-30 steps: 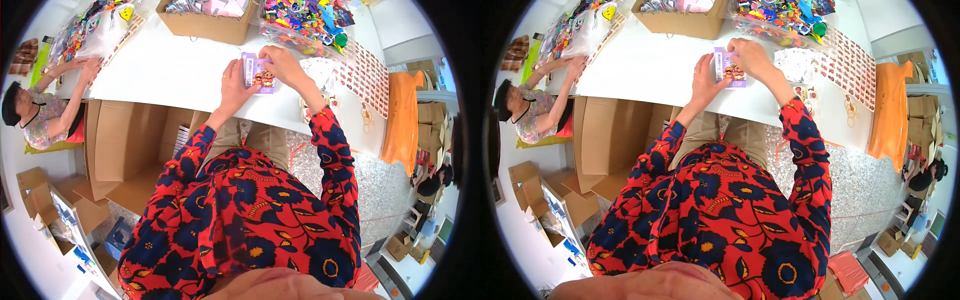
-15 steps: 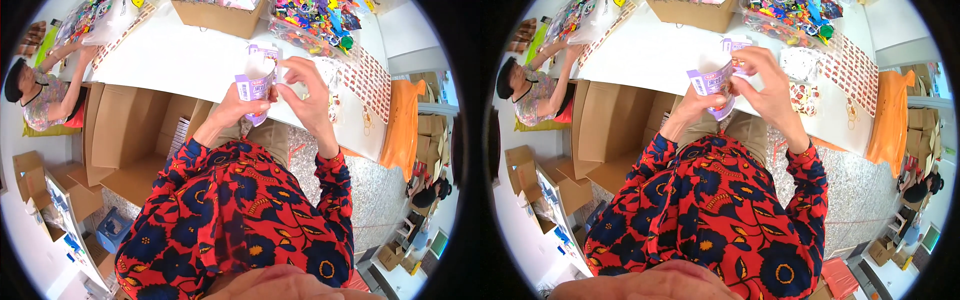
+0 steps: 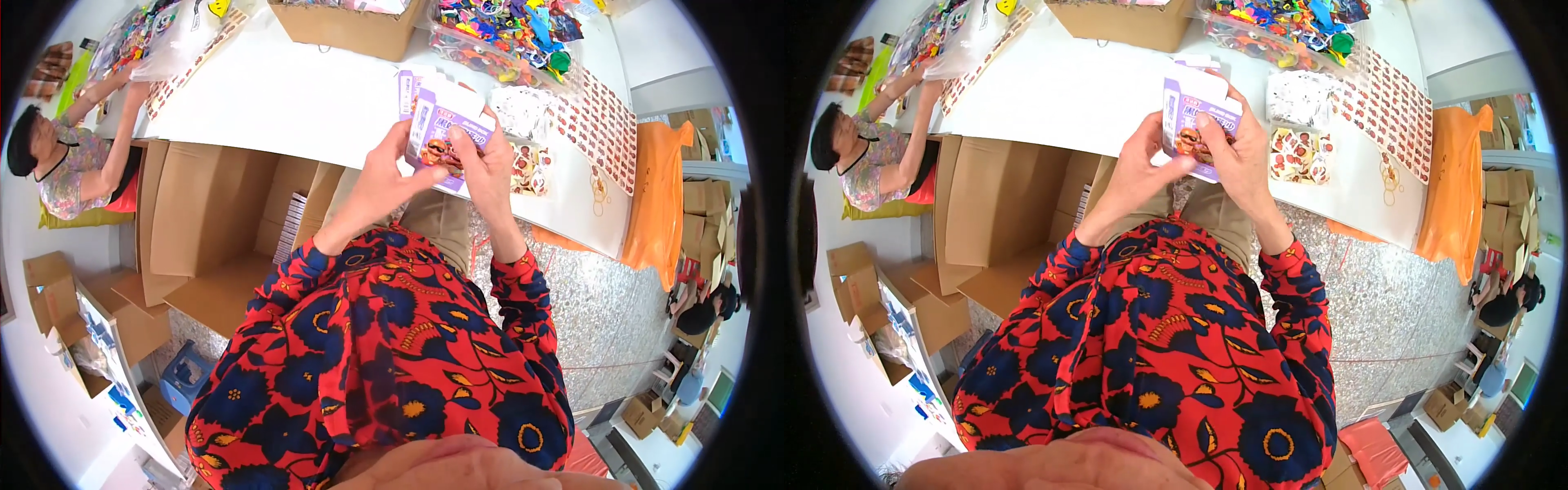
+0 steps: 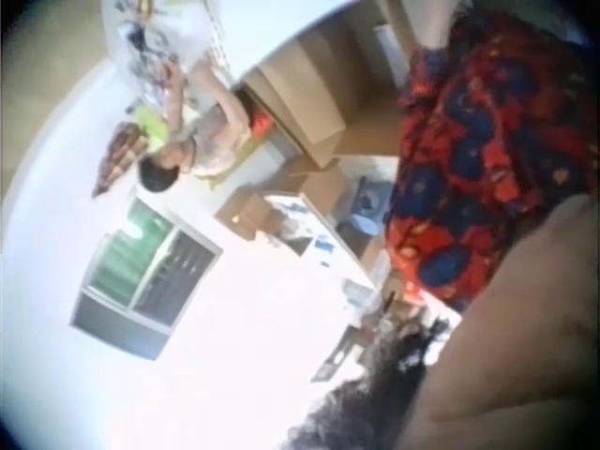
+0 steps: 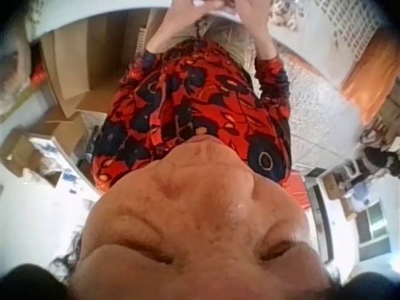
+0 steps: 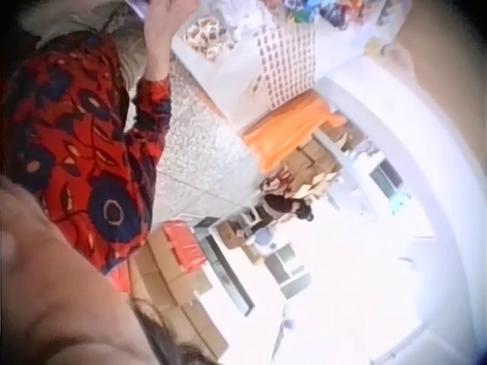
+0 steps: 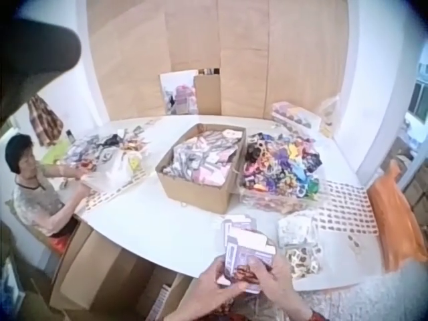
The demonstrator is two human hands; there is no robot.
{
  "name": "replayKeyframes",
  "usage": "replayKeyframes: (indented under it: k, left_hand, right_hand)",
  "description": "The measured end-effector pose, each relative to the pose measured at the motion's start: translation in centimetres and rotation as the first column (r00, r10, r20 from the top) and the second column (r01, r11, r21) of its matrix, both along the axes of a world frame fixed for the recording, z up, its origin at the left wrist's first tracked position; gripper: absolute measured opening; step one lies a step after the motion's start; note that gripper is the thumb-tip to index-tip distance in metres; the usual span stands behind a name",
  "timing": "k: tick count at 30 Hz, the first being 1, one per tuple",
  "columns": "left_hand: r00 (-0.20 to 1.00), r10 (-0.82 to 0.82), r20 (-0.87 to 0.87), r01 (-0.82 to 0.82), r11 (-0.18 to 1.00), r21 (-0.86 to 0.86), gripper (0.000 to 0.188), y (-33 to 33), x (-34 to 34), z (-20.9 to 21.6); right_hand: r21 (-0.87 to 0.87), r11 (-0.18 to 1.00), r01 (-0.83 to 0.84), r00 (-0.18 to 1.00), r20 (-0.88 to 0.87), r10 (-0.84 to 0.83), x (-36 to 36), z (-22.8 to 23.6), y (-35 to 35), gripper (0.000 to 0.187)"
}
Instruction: Manually placing small toy components or cards into individual paper packets for production.
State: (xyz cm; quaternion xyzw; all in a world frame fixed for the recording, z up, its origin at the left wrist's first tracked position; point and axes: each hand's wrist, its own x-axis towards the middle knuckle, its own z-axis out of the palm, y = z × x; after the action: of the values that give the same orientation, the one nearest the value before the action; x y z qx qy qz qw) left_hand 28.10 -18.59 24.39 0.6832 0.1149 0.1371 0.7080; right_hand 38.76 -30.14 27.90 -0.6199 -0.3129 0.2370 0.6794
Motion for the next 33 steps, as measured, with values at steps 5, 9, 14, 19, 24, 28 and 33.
replayKeyframes:
  k: [5, 9, 14, 19, 24, 28, 33]
  left_hand:
    - [0.962, 0.244, 0.119, -0.27, 0.907, 0.324, 0.106, -1.2, 0.8, 0.7]
    - [0.929, 0.321, 0.182, -0.369, 0.816, 0.445, 0.107, -1.3, 1.2, 1.3]
    - [0.92, 0.326, 0.217, -0.391, 0.799, 0.457, 0.099, -1.8, 1.6, 0.0]
    - [0.934, 0.333, 0.127, -0.352, 0.806, 0.476, 0.09, -1.1, 1.2, 0.4]
    - [0.93, 0.365, -0.035, -0.311, 0.837, 0.45, 0.082, -0.9, 0.8, 1.6]
    - [0.92, 0.389, -0.058, -0.311, 0.81, 0.497, 0.077, -1.3, 0.5, 1.7]
    - [0.912, 0.411, 0.0, -0.357, 0.793, 0.493, 0.077, -1.6, 0.5, 1.3]
  right_hand:
    - [0.011, 1.0, 0.004, 0.999, -0.037, -0.004, -1.8, -0.7, 1.0, 0.041]
    - [-0.084, 0.993, -0.084, 0.986, 0.134, 0.095, -2.0, 0.1, 0.7, 0.046]
    - [-0.211, 0.976, -0.056, 0.867, 0.475, 0.152, -1.3, 0.1, -0.3, 0.048]
    - [0.069, 0.996, -0.053, 0.98, 0.194, 0.039, -2.1, -1.0, -1.0, 0.054]
    - [0.104, 0.994, 0.032, 0.907, 0.415, -0.073, -1.4, -2.2, -1.5, 0.05]
    - [0.075, 0.994, 0.08, 0.912, 0.398, -0.103, -1.8, -1.5, -1.1, 0.043]
    - [0.062, 0.996, 0.057, 0.919, 0.387, -0.077, -1.4, -1.7, -0.4, 0.041]
